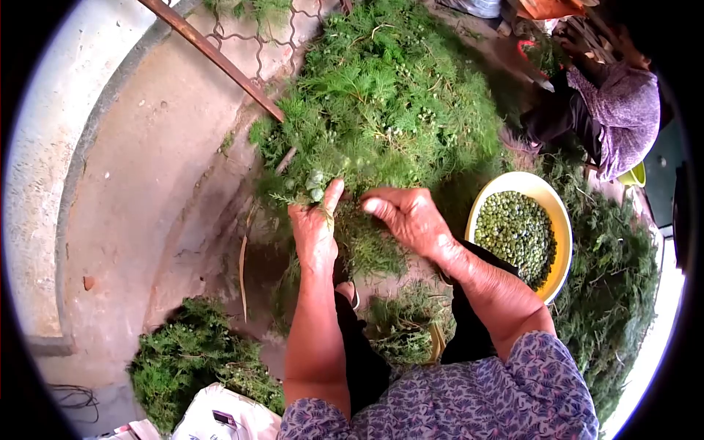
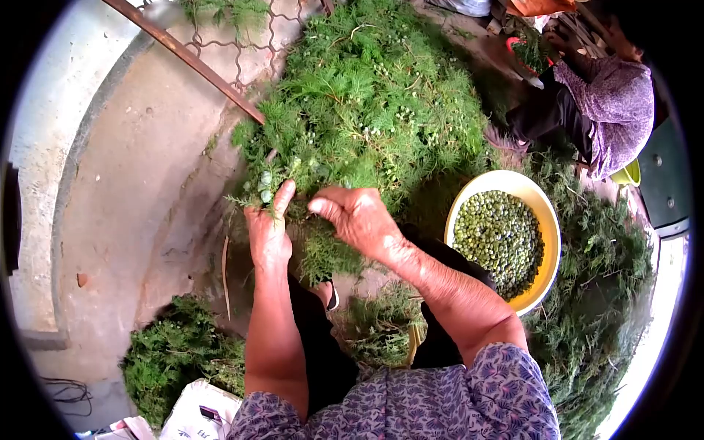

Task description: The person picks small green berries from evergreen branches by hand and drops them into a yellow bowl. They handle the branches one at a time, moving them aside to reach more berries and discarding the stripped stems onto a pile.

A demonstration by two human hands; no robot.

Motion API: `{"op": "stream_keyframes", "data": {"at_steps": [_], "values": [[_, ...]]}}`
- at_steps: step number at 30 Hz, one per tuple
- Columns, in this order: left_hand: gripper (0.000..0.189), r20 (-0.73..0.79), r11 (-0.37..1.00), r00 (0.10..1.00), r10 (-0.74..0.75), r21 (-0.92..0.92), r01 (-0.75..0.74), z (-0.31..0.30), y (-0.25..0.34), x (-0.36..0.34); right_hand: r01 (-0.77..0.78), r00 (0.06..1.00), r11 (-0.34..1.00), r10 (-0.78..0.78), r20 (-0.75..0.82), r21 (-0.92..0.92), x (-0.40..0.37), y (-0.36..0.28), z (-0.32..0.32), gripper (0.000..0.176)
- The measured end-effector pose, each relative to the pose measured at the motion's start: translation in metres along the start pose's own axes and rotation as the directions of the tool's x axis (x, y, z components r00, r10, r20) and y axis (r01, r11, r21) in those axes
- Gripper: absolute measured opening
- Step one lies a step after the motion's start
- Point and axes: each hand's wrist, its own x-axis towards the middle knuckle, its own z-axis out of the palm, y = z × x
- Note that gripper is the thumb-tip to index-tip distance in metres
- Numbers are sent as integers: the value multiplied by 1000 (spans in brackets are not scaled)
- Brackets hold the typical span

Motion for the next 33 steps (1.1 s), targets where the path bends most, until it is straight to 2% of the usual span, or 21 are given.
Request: {"op": "stream_keyframes", "data": {"at_steps": [2, 4, 5, 6, 8, 10, 11, 12, 14, 18, 19, 22, 23, 24, 26, 28, 29, 30, 31, 32, 33], "values": [[24, 32, 1000, 999, -6, -28, 7, 4, 4, -2, -78, 995, 996, 80, -56, 35, 4, 1, -10, 28], [23, 72, 998, 997, -12, -59, 16, 8, 3, -1, -97, 977, 995, 88, -193, -36, 10, -2, -16, 18], [23, 82, 997, 997, 2, -81, 5, 8, 1, -1, -14, 951, 999, -1, -310, -46, 13, 9, -14, 14], [22, 92, 995, 996, 17, -102, -7, 8, 0, -1, 9, 924, 1000, -14, -382, -17, 16, 7, -16, 17], [21, 121, 996, 993, 13, -84, -3, 8, -2, -1, 149, 918, 976, -195, -344, -157, 21, -8, -24, 23], [19, 183, 999, 983, 11, -50, -2, 9, -3, 0, 260, 945, 959, -277, -173, -115, 25, -6, -25, 30], [18, 192, 999, 981, -19, 37, 12, 9, -6, 1, 187, 968, 982, -183, -171, 7, 25, -3, -13, 33], [17, 189, 997, 979, -80, 27, 76, 7, -9, 0, 183, 974, 983, -186, -130, -35, 25, 0, -13, 34], [16, 220, 997, 974, -47, 76, 31, 8, -12, -1, 127, 984, 991, -130, -118, -36, 23, 7, -13, 32], [18, 229, 990, 964, -134, 64, 122, 10, -13, -3, 112, 986, 979, -130, -103, -169, 25, 7, -20, 27], [18, 211, 983, 968, -134, 149, 103, 10, -14, -3, 99, 990, 983, -113, -85, -156, 25, 7, -23, 25], [18, 221, 985, 973, -66, 168, 28, 16, -12, -7, 73, 994, 988, -84, -73, -133, 24, 8, -24, 22], [19, 231, 998, 971, -69, 8, 69, 18, -11, -9, 62, 994, 990, -72, -77, -123, 24, 8, -25, 20], [19, 233, 997, 970, -71, 8, 71, 20, -9, -9, 59, 994, 991, -69, -80, -124, 24, 8, -26, 20], [21, 218, 990, 966, -138, 36, 133, 20, -6, -10, -125, 991, 991, 127, -33, 50, 24, 7, -27, 18], [20, 209, 985, 963, -171, 18, 171, 20, -5, -12, -140, 988, 986, 145, -49, 95, 23, 9, -25, 12], [20, 218, 976, 952, -216, 84, 202, 16, -5, -11, -323, 936, 876, 352, -16, 359, 24, 6, -25, 12], [20, 225, 962, 939, -259, 150, 229, 13, -4, -10, -462, 848, 666, 526, 71, 585, 25, 5, -26, 13], [23, 255, 962, 936, -244, 181, 202, 11, -8, -6, -376, 901, 624, 419, 113, 685, 26, 15, -28, 16], [23, 253, 962, 935, -247, 183, 205, 12, -8, -7, -387, 900, 643, 419, 120, 660, 27, 16, -29, 17], [23, 200, 966, 945, -258, 90, 244, 18, -1, -10, -389, 897, 610, 423, 131, 691, 28, 14, -29, 15]]}}
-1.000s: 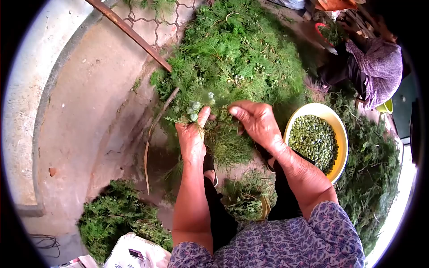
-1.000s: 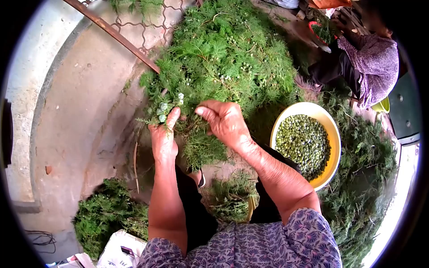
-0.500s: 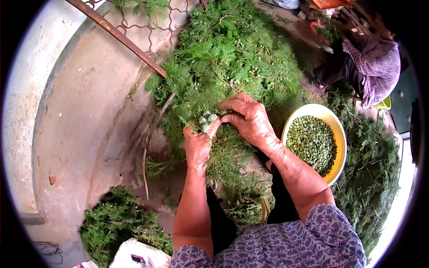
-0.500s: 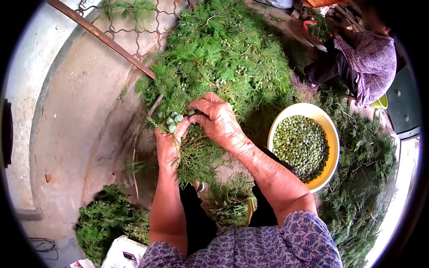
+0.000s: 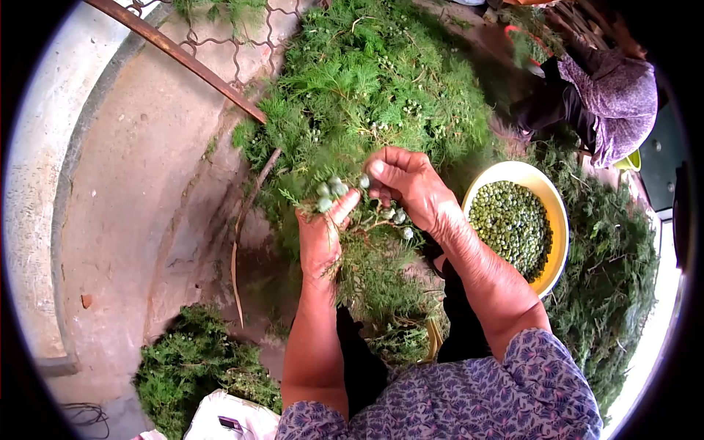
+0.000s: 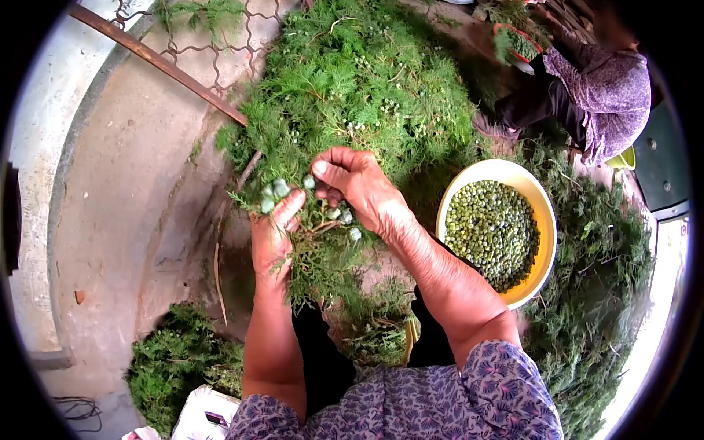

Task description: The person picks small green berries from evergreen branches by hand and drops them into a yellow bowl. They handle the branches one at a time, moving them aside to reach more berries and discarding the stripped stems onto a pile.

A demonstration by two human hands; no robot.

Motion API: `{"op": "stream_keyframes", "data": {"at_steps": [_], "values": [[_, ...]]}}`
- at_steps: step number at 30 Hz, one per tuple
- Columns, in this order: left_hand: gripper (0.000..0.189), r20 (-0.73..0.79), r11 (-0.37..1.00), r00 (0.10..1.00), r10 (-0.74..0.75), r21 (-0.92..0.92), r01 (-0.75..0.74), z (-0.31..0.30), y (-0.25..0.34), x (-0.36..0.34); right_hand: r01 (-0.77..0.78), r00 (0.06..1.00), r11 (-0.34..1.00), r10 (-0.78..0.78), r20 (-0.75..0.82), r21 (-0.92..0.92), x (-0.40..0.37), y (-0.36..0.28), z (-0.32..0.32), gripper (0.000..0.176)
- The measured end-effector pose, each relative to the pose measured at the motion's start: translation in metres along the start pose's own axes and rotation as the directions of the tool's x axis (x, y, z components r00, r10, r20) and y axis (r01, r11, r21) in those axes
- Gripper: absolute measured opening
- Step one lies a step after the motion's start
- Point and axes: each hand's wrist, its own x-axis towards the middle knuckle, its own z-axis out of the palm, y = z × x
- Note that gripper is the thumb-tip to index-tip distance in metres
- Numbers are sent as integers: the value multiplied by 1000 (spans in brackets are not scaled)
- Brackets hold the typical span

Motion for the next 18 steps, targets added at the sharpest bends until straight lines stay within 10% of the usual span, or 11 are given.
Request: {"op": "stream_keyframes", "data": {"at_steps": [3, 12, 15, 18], "values": [[24, -70, 993, 992, -103, -62, 99, -4, 0, 2, -42, 997, 980, 28, 77, 196, 1, -3, -1, 15], [21, -26, 987, 997, -75, -141, 70, -3, -7, 3, 326, 945, 870, -305, 116, -371, -1, 12, 6, 23], [21, 22, 992, 998, -55, -115, 57, -5, -3, 3, -121, 983, 991, 127, -132, 48, -7, -4, 10, 15], [14, -8, 999, 999, -44, -26, 44, -14, -5, 4, 22, 995, 941, 12, -98, 338, 7, 1, -8, 10]]}}
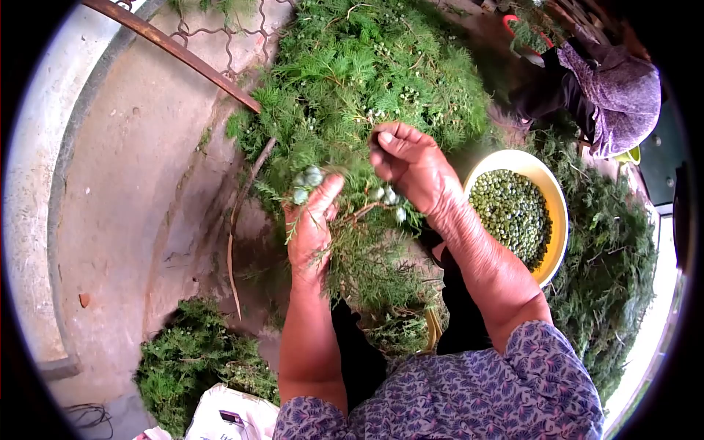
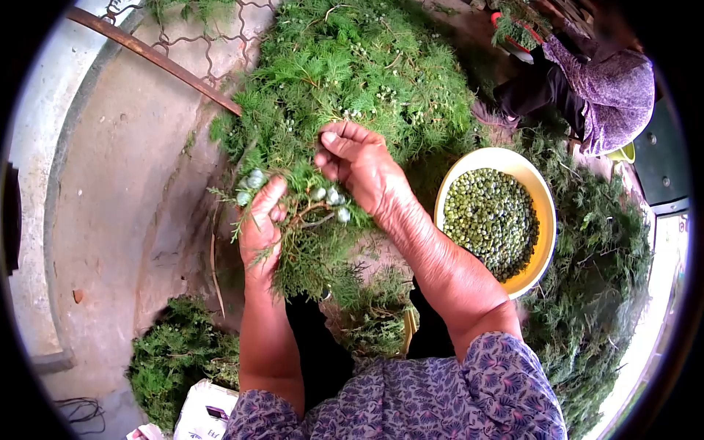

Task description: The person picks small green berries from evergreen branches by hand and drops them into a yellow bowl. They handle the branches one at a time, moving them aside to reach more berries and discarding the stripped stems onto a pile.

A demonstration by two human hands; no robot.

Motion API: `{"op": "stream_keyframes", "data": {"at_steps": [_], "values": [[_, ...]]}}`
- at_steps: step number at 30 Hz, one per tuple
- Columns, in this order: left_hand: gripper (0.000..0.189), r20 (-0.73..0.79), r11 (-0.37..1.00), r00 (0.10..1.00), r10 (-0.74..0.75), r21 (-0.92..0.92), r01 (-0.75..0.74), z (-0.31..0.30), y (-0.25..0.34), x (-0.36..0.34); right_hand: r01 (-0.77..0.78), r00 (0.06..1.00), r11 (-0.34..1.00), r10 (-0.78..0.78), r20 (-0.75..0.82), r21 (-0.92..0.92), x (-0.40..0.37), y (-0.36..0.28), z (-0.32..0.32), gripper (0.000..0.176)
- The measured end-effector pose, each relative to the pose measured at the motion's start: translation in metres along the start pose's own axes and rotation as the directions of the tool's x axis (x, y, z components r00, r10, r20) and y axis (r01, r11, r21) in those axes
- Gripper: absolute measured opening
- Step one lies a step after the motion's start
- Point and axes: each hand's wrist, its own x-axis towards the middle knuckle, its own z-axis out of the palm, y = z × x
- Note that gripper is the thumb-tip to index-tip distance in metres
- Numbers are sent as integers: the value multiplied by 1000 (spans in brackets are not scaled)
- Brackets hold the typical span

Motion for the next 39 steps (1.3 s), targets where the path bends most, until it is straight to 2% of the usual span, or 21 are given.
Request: {"op": "stream_keyframes", "data": {"at_steps": [1, 7, 9, 11, 13, 15, 17, 18, 19, 20, 21, 23, 24, 25, 27, 28, 31, 32, 33, 35, 39], "values": [[14, -34, 991, 999, -10, -132, 5, 1, -1, 2, 20, 999, 999, -22, 29, 47, 2, 0, -1, 9], [22, 77, 996, 997, -7, -85, 14, 8, 11, -8, -5, 997, 1000, 7, 77, -22, -1, 7, -1, 9], [22, 117, 960, 991, -61, -266, 91, 1, 0, 0, -8, 999, 994, 14, 50, -113, -2, 7, 0, 11], [23, 118, 977, 993, -20, -210, 44, -2, -3, 4, -8, 999, 999, 10, 37, -51, -1, 5, 0, 9], [25, -1, 991, 1000, 25, 135, -24, 2, 1, 1, 168, 986, 982, -167, 16, -82, -1, 4, 1, 9], [26, -57, 993, 998, -12, 119, 18, 8, 1, -4, 234, 971, 951, -237, 7, -201, -4, -1, 6, 12], [20, -17, 999, 1000, 5, 39, -5, 13, 2, -2, 645, 764, 539, -487, 424, -543, -5, -5, 9, 18], [20, -18, 999, 1000, 3, 38, -2, 14, -1, -3, 613, 789, 535, -377, 484, -582, -12, -9, 13, 22], [17, -19, 994, 994, 107, -24, -107, 15, -7, -3, 512, 845, 663, -275, 458, -547, -18, -8, 20, 24], [15, -26, 974, 977, 210, -85, -211, 13, -14, -1, 544, 827, 595, -261, 498, -591, -20, -4, 23, 25], [17, 136, 968, 962, 238, -108, -225, 6, -14, 4, 577, 807, 522, -247, 537, -628, -21, -1, 24, 27], [16, 84, 971, 967, 239, -1, -240, 7, -18, 4, 601, 799, 398, -280, 532, -693, -18, 5, 21, 25], [17, 90, 938, 935, 343, 8, -345, 12, -16, 6, 584, 812, 417, -277, 514, -697, -16, 4, 20, 23], [17, 92, 938, 934, 345, 6, -347, 12, -12, 7, 562, 827, 438, -270, 494, -701, -16, 5, 18, 21], [19, 149, 988, 982, 118, 81, -131, 8, -5, 3, 523, 852, 586, -335, 403, -619, -10, 10, 12, 17], [22, 104, 992, 990, 91, 82, -100, 9, -2, 2, 546, 838, 531, -346, 422, -648, -8, 8, 9, 15], [24, 256, 995, 966, 27, -95, -3, 7, 8, 2, 236, 967, 833, -150, 207, -500, -10, 1, 11, 15], [21, 295, 984, 940, 169, -106, -143, 4, 4, 0, 226, 971, 843, -153, 186, -488, -7, 6, 8, 17], [19, 348, 978, 925, 150, -189, -87, -1, 1, 4, 227, 970, 843, -152, 189, -488, -5, 6, 7, 17], [16, 222, 987, 962, 161, -39, -156, -2, -5, 3, 229, 968, 851, -146, 206, -472, -5, 7, 7, 20], [11, 146, 999, 989, 25, -42, -19, 8, 6, -1, 253, 960, 820, -148, 237, -514, -8, 10, 9, 21]]}}
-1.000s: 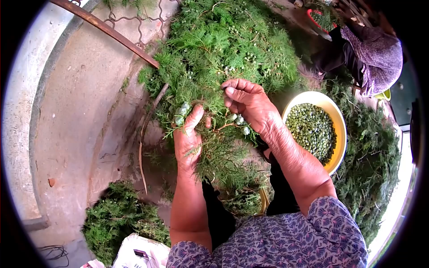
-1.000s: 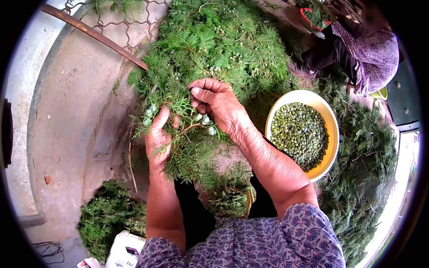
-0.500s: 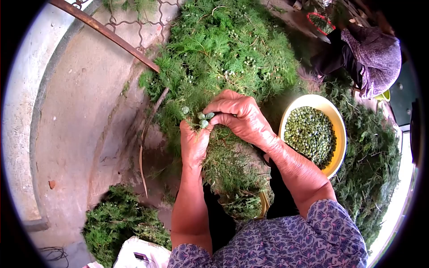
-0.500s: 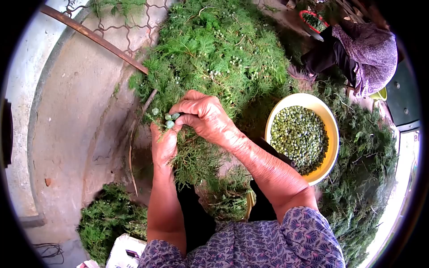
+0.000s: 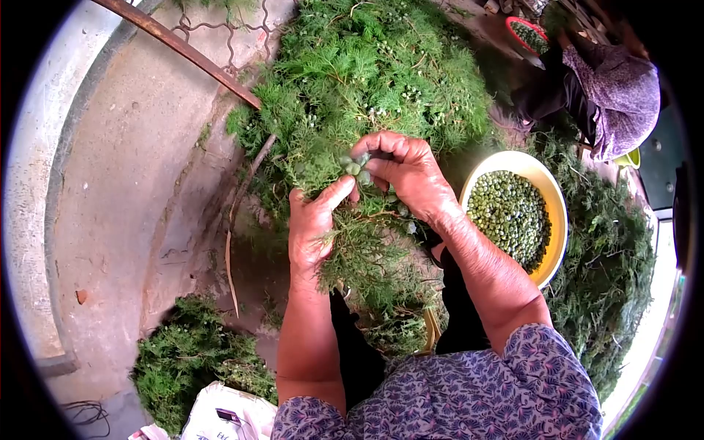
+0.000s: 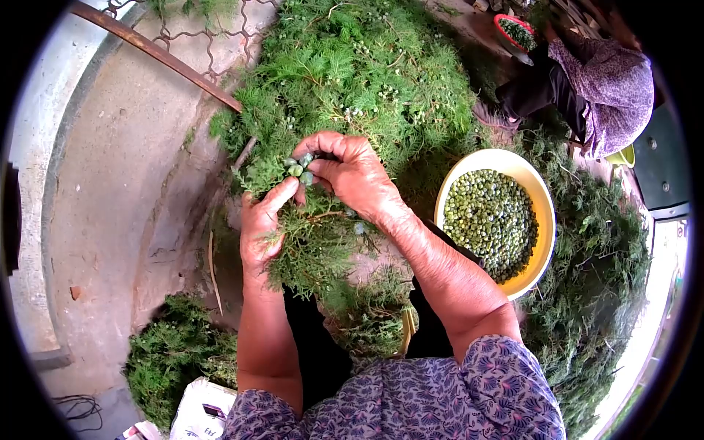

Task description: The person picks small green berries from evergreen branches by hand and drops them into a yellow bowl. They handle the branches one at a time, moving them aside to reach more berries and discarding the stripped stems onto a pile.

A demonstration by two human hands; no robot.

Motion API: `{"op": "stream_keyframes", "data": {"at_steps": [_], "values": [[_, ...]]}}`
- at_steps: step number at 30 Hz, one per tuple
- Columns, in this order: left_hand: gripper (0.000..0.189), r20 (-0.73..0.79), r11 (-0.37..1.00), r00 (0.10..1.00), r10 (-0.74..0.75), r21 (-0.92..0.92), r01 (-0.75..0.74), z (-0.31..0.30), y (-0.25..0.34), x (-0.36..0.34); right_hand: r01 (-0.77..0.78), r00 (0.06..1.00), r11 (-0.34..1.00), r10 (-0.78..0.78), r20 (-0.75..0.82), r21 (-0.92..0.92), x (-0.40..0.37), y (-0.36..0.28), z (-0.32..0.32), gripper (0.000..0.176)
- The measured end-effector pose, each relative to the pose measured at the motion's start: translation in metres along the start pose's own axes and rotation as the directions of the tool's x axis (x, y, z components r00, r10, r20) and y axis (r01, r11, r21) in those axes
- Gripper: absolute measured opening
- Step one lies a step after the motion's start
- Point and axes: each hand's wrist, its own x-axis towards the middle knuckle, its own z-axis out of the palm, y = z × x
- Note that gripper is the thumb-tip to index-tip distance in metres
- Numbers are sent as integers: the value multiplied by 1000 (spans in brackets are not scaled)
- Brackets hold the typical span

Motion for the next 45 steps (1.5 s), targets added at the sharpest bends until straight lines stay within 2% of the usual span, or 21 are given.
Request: {"op": "stream_keyframes", "data": {"at_steps": [2, 3, 5, 6, 7, 10, 16, 18, 20, 21, 25, 28, 30, 32, 34, 35, 36, 38, 39, 40, 45], "values": [[7, 118, 972, 971, 209, 82, -219, -2, -1, -2, -40, 999, 998, 41, -7, 56, -2, -2, 2, 20], [7, 119, 972, 971, 209, 82, -219, -1, -1, -2, -87, 995, 982, 94, -36, 165, -3, -1, 4, 20], [7, -1, 997, 998, 62, 41, -62, 1, -2, 1, -186, 961, 915, 245, -126, 357, -6, -5, 11, 18], [7, -59, 1000, 998, -15, 14, 16, 3, -3, 2, -186, 961, 916, 244, -127, 357, -6, -3, 10, 18], [7, -91, 998, 995, 41, -50, -46, 13, 2, 2, -197, 961, 899, 256, -105, 391, -7, 1, 8, 18], [10, -106, 998, 993, 51, -37, -55, 9, -3, 4, -204, 958, 875, 269, -93, 438, -9, 4, 9, 17], [13, -130, 1000, 992, 7, -13, -9, 9, 0, 1, -227, 945, 806, 317, -76, 546, -13, 7, 8, 16], [10, -61, 997, 995, 76, 29, -75, 3, -3, -3, -286, 956, 760, 266, 122, 584, -13, 8, 2, 16], [8, 116, 950, 945, 305, 41, -311, -5, -9, -8, -294, 954, 799, 280, 108, 525, -12, 4, 4, 20], [7, -41, 996, 997, 66, -57, -68, 2, -1, -7, -285, 958, 830, 260, 120, 478, -11, 2, 4, 23], [7, 33, 983, 985, 170, -81, -167, -1, -5, -6, -257, 966, 868, 222, 131, 424, -7, 4, 1, 23], [6, -48, 999, 997, 53, -12, -53, 0, -6, -7, -237, 972, 891, 220, 89, 387, -7, 5, 4, 18], [6, -27, 987, 987, 161, 23, -161, 3, -5, -11, -278, 957, 835, 282, 64, 475, -8, 7, 5, 16], [9, -25, 996, 995, 93, -14, -93, 0, -5, -8, -318, 945, 773, 303, 121, 549, -7, 10, 0, 16], [10, -44, 998, 999, 4, -66, -7, -3, -9, -2, -277, 956, 860, 290, 36, 429, -6, 4, 0, 17], [8, -74, 994, 994, -78, -83, 72, -4, -7, 2, -264, 962, 860, 266, 56, 437, -3, 5, -3, 19], [8, -74, 994, 994, -77, -83, 71, -1, -4, 2, -263, 962, 860, 266, 57, 437, -4, 3, -2, 19], [8, -81, 999, 996, 36, -2, -36, 4, -4, 1, -168, 986, 948, 162, 43, 270, -7, -8, 1, 25], [8, -49, 997, 998, 51, 55, -48, 3, -4, 1, -69, 995, 997, 65, 69, 48, -8, -15, 1, 31], [8, -48, 997, 998, 48, 55, -46, 1, -7, 2, 26, 992, 1000, -24, 122, -14, -4, -2, -2, 30], [7, -42, 998, 998, 37, 48, -35, 7, -2, -3, 155, 972, 988, -148, 184, -23, 1, 2, -4, 22]]}}
